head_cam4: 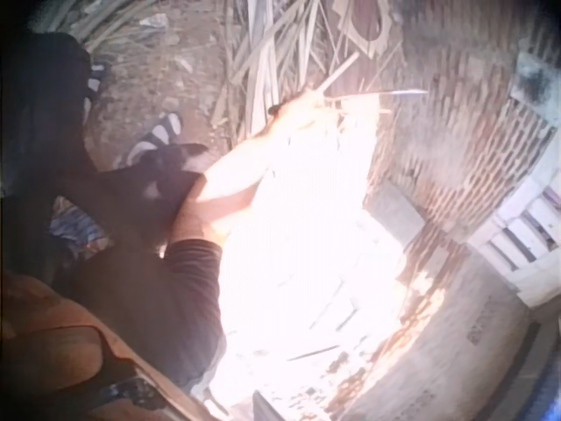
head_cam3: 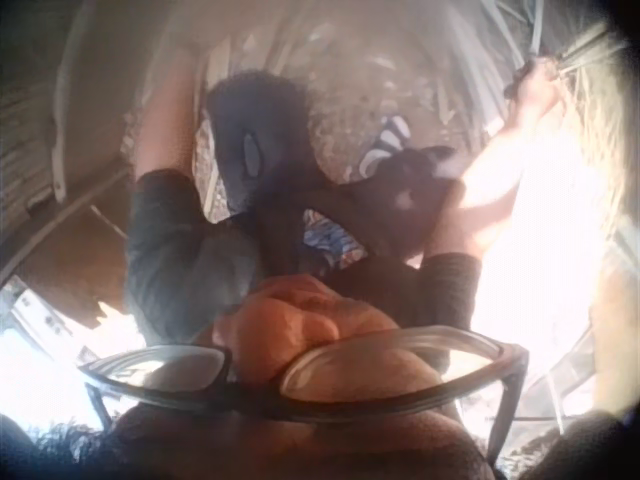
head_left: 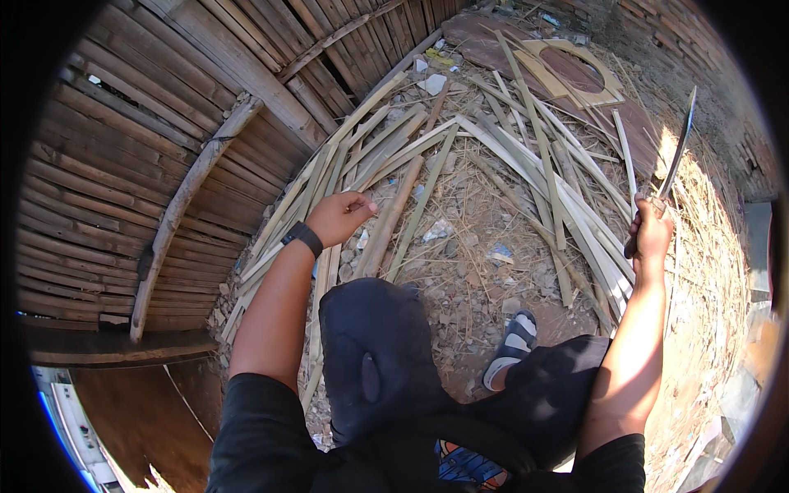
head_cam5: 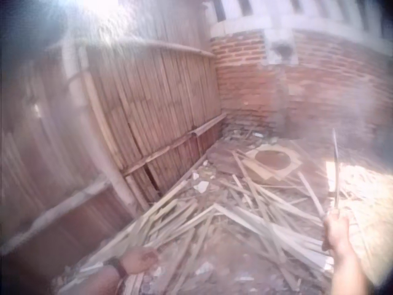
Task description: The person sits on the ground and uses a machete to split a long piece of bamboo into thin strips. They hold the bamboo with one hand and repeatedly strike it with the blade to separate the material, occasionally adjusting the piece to continue splitting.
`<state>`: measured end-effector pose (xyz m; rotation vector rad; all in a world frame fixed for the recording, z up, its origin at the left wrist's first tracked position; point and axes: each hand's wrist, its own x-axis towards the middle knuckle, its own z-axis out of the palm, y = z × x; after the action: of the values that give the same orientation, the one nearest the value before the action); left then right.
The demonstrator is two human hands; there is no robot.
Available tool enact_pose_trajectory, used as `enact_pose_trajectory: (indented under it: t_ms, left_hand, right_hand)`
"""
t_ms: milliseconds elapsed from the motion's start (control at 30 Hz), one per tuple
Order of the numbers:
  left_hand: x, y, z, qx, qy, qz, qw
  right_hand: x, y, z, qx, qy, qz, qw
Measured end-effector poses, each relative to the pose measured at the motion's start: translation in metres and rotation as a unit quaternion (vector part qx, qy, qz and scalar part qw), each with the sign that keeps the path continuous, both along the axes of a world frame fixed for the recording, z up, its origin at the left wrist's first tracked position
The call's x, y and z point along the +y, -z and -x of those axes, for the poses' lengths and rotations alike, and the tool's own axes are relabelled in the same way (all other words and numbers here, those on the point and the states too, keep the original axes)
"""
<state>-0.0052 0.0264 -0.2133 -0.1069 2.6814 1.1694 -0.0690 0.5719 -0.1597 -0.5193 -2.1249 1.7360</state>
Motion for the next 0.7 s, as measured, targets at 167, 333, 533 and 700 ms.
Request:
enact_pose_trajectory:
  t_ms: [167, 333, 533, 700]
  left_hand:
    - [-0.133, 0.130, -0.156, -0.097, -0.247, 0.099, 0.959]
    - [-0.142, 0.206, -0.279, -0.262, -0.367, 0.189, 0.872]
    - [-0.141, 0.259, -0.330, -0.334, -0.426, 0.194, 0.818]
    - [-0.140, 0.285, -0.321, -0.309, -0.439, 0.171, 0.826]
  right_hand:
    - [-0.033, -0.011, 0.000, -0.014, -0.029, -0.069, 0.997]
    - [-0.050, -0.032, -0.002, -0.004, -0.011, -0.085, 0.996]
    - [-0.053, -0.059, -0.009, -0.045, -0.108, -0.107, 0.987]
    - [-0.038, -0.009, -0.022, -0.130, -0.124, -0.168, 0.969]
